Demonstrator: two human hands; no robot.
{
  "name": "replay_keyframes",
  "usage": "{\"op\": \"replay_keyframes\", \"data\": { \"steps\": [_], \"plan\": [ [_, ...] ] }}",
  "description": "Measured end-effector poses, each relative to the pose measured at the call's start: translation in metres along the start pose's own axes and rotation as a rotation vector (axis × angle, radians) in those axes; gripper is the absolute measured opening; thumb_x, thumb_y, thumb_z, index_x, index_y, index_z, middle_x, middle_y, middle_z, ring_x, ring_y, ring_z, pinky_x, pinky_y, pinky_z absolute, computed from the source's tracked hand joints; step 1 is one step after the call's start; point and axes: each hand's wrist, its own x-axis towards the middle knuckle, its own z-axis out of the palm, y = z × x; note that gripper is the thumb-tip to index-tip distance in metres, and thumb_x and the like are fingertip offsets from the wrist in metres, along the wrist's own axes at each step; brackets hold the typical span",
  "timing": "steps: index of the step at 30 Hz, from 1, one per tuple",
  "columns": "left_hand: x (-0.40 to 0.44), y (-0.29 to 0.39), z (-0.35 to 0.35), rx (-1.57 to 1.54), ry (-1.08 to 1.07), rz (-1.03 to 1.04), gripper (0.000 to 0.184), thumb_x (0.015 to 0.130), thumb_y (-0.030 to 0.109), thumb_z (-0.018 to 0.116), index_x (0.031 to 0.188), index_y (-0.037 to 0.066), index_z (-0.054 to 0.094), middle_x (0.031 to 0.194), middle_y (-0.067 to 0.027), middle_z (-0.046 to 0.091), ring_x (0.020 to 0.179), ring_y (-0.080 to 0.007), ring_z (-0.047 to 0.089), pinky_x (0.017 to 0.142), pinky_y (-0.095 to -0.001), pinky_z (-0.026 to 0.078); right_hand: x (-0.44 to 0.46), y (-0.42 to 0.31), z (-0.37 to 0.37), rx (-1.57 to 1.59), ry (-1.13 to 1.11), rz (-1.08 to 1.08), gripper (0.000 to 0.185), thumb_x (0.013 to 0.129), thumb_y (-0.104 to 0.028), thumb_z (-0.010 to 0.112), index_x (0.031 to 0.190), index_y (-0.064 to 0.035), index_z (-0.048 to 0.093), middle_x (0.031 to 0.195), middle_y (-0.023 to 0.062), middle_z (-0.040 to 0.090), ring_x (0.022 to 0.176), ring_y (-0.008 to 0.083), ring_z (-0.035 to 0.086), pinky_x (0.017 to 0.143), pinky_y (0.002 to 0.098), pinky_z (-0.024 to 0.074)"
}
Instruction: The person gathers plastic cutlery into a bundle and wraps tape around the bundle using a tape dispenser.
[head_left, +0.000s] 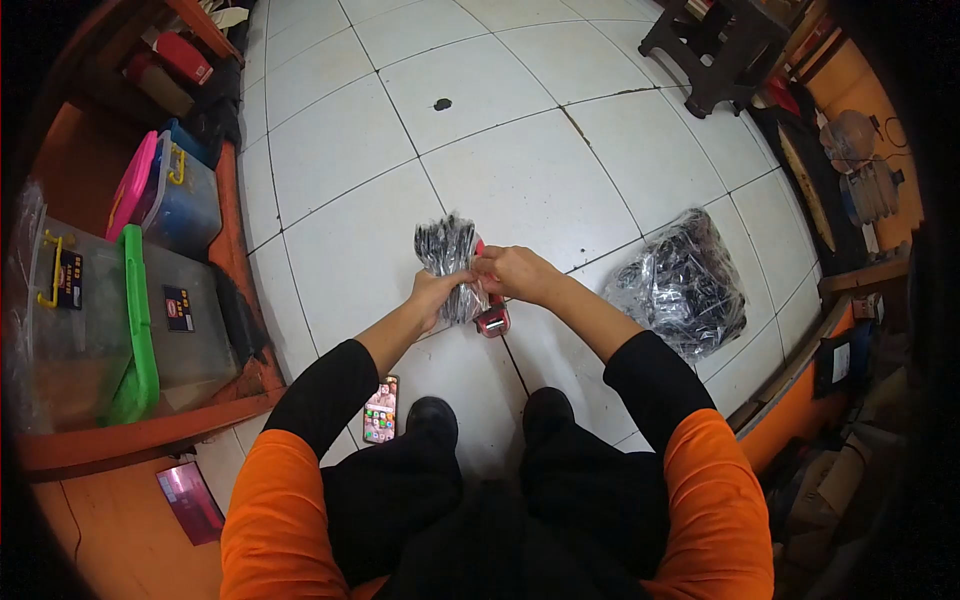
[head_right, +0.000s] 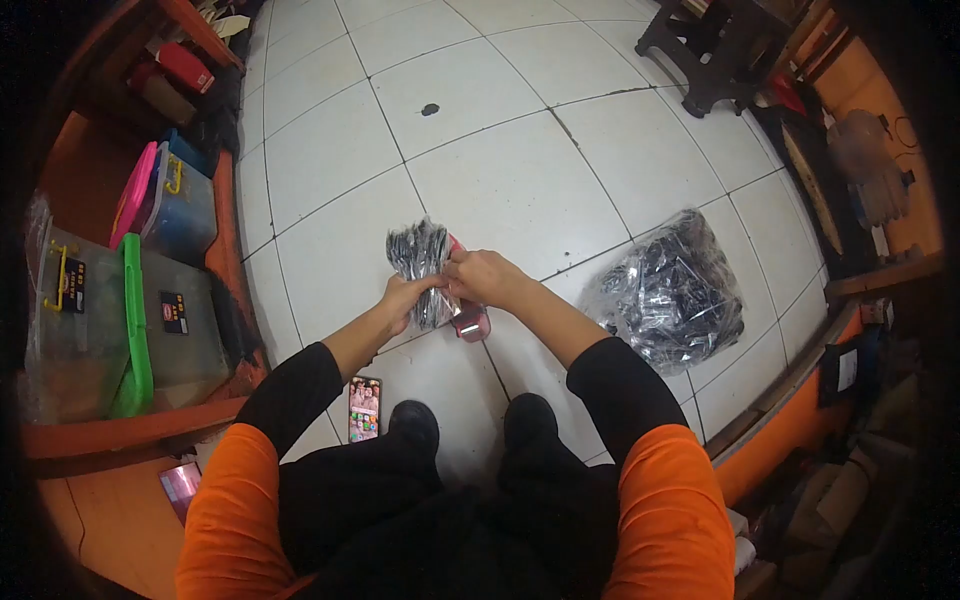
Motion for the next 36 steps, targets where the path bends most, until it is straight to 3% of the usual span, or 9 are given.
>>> {"op": "replay_keyframes", "data": {
  "steps": [8,26,36],
  "plan": [
    [0.005,-0.005,-0.003,-0.076,-0.047,-0.026,0.020,0.077,0.005,0.069,0.096,0.001,0.063,0.086,-0.0099,0.066,0.073,-0.0211,0.068,0.066,-0.0350,0.059,-0.002,-0.008,-0.003,0.007,0.000,0.018,0.029,0.075,-0.026,0.068,0.095,-0.0054,0.065,0.091,0.0107,0.062,0.075,0.0301,0.065,0.068,0.0387,0.0543],
    [-0.011,0.008,0.006,-0.020,0.021,-0.051,0.027,0.074,0.009,0.072,0.099,0.001,0.064,0.090,-0.0081,0.067,0.077,-0.0190,0.066,0.069,-0.0342,0.056,0.004,0.001,0.006,0.058,0.011,-0.035,0.021,0.073,-0.020,0.066,0.088,-0.0041,0.065,0.083,0.0101,0.060,0.074,0.0302,0.063,0.069,0.0389,0.0529],
    [0.000,0.000,0.002,-0.104,-0.025,-0.072,0.023,0.076,0.008,0.071,0.097,0.002,0.063,0.087,-0.0082,0.067,0.073,-0.0198,0.067,0.067,-0.0352,0.058,0.001,-0.004,-0.006,0.099,-0.029,0.008,0.026,0.074,-0.024,0.068,0.092,-0.0045,0.066,0.090,0.0114,0.063,0.081,0.0307,0.064,0.074,0.0389,0.0528]
  ]
}}
